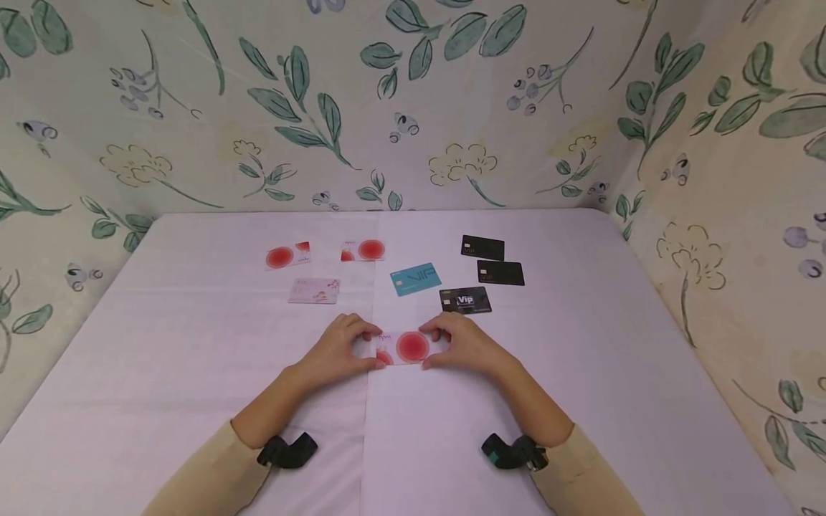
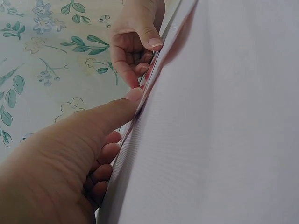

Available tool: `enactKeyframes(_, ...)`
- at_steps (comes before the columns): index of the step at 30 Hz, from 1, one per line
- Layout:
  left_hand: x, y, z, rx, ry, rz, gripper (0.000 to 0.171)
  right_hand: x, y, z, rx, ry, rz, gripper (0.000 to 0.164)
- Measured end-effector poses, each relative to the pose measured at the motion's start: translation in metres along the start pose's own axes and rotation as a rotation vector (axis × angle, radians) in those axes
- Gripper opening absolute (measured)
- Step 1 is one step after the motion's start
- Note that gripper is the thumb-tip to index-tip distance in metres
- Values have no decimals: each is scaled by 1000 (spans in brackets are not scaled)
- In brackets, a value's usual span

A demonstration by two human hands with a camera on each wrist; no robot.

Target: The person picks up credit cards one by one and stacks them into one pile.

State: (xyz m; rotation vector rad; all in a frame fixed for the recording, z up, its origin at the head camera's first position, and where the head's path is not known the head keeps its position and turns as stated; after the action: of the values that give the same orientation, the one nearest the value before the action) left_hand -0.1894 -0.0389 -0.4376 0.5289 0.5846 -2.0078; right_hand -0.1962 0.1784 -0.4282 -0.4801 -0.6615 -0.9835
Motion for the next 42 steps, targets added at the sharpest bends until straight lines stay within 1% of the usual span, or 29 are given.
enactKeyframes(8,1,-1,-1,-3,12,-5,41,-3,0,0,-6,3,-7,49)
enactKeyframes(17,1,0,-1,-5,16,-15,43,-3,1,0,-1,-6,-9,48)
enactKeyframes(22,2,-1,-1,1,35,7,47,-5,1,1,2,-28,-41,48)
enactKeyframes(25,2,-2,0,12,61,30,51,-8,0,2,9,-55,-83,47)
enactKeyframes(27,1,-4,2,20,89,45,54,-8,-1,3,13,-72,-93,46)
enactKeyframes(32,-4,-8,8,9,154,76,57,-9,-2,9,-30,-108,-85,46)
enactKeyframes(37,-7,-15,8,-35,169,73,58,-9,-2,15,-91,-116,-48,48)
enactKeyframes(39,-10,-17,7,-48,168,64,59,-8,-2,17,-111,-95,-32,50)
enactKeyframes(42,-15,-21,5,-50,172,69,58,-7,-1,20,-143,-59,-12,53)
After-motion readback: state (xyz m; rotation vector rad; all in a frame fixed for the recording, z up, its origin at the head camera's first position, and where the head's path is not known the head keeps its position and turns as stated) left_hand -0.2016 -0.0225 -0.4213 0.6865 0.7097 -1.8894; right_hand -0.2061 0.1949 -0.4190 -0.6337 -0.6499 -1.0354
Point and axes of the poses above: each hand's wrist, its own y-axis away from the middle knuckle, its own z-axis out of the back of the hand, x = y × z, the point moved 5 cm from there along -y, towards the middle knuckle, and after that the axes turned 3 degrees about -x, right-handed, at the moved point
